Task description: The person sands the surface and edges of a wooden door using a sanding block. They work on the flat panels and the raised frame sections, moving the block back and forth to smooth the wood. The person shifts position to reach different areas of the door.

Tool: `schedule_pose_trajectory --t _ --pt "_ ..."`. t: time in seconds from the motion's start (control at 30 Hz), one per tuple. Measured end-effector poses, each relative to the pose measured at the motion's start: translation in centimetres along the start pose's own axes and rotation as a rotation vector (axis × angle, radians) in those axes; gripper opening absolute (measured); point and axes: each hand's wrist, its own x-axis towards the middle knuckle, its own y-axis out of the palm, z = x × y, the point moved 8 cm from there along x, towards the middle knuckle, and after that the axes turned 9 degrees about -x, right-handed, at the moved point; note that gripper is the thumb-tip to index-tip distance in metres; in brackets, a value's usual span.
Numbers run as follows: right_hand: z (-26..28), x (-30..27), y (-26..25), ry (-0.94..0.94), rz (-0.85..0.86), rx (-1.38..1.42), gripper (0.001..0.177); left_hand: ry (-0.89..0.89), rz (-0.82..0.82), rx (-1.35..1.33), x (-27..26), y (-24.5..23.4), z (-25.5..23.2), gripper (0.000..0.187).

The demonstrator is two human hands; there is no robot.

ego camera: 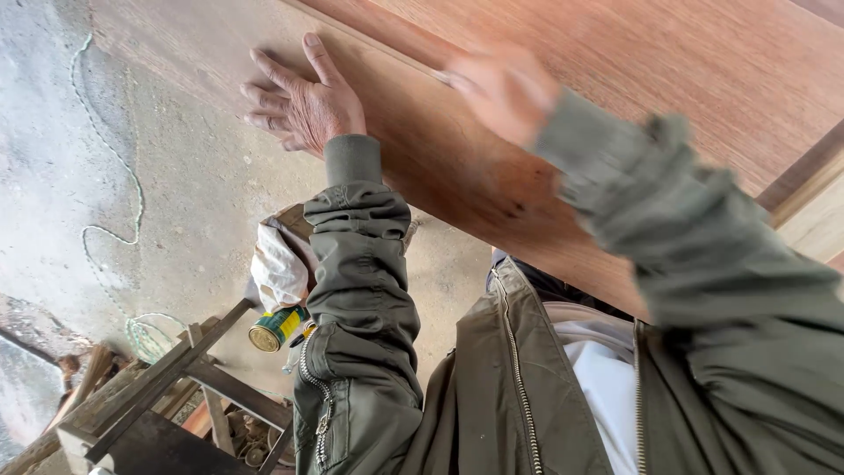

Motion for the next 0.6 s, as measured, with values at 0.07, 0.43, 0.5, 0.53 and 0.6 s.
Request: schedule_pose_trajectory --t 0.07,0.43,0.5,0.53,0.6 --pt "0.7 -5.7 -4.4 -0.019 -0.008 0.007 0.012 -0.013 0.015 -0.005 0.2 0.1 0.4 0.074" --pt "0.5 -3.9 -2.7 0.003 -0.026 0.006 0.016 -0.018 0.03 -0.041 -0.1 -0.1 -0.1 0.073" --pt "0.4 1.1 1.1 -0.02 -0.026 -0.041 0.004 -0.009 -0.008 -0.006 0.4 0.3 0.1 0.072" --pt "0.5 3.5 3.0 -0.04 -0.025 -0.089 0.011 0.001 -0.043 0.031 0.4 0.3 0.3 0.071" --pt "0.4 4.4 3.5 -0.043 -0.043 -0.014 0.013 0.003 -0.007 0.033 0.3 0.1 0.1 0.073"
